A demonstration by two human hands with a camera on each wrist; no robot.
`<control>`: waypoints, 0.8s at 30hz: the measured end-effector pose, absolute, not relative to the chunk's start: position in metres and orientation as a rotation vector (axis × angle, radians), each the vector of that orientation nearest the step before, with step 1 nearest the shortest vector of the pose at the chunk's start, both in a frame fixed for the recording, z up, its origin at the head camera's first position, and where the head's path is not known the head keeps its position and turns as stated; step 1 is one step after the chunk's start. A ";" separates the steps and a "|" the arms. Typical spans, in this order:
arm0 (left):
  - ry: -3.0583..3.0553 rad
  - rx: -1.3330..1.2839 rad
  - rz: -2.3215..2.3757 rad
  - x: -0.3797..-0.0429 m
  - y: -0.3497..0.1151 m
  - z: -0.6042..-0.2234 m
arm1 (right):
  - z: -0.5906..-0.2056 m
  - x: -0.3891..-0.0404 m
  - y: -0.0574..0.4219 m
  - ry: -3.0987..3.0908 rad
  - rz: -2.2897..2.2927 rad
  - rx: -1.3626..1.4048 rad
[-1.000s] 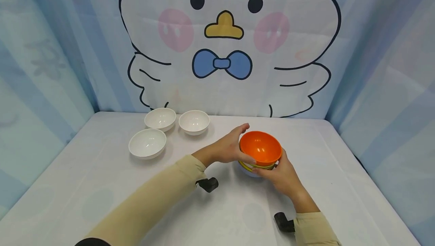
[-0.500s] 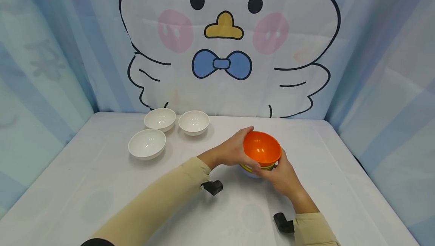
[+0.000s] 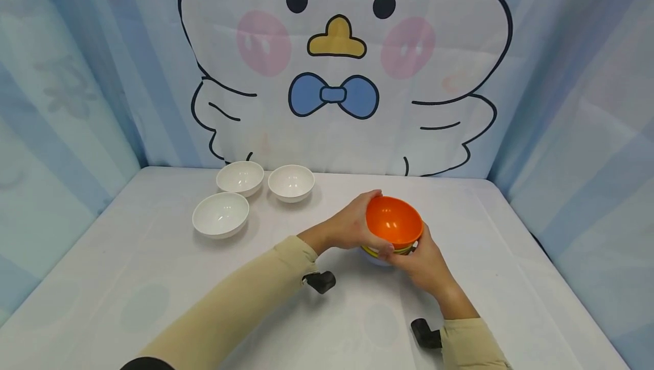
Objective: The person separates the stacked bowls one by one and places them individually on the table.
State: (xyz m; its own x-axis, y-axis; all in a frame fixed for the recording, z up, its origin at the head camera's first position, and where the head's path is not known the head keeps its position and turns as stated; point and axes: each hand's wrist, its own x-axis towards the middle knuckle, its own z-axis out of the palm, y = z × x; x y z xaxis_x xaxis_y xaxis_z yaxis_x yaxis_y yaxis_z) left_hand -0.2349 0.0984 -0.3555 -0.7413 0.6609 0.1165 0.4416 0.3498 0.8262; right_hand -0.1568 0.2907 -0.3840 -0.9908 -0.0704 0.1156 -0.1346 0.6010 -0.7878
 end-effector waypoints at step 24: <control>2.343 0.997 1.457 -0.234 0.096 -0.349 | -0.386 -0.157 0.291 -2.706 1.435 0.183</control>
State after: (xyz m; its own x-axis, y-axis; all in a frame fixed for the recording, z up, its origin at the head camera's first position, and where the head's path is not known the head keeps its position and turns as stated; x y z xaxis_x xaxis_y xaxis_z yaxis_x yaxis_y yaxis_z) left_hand -0.2339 0.0960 -0.3489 -0.7501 0.6394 0.1689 0.4345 0.2839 0.8548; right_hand -0.1572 0.2905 -0.3857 -0.9903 -0.0708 0.1197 -0.1388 0.5561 -0.8195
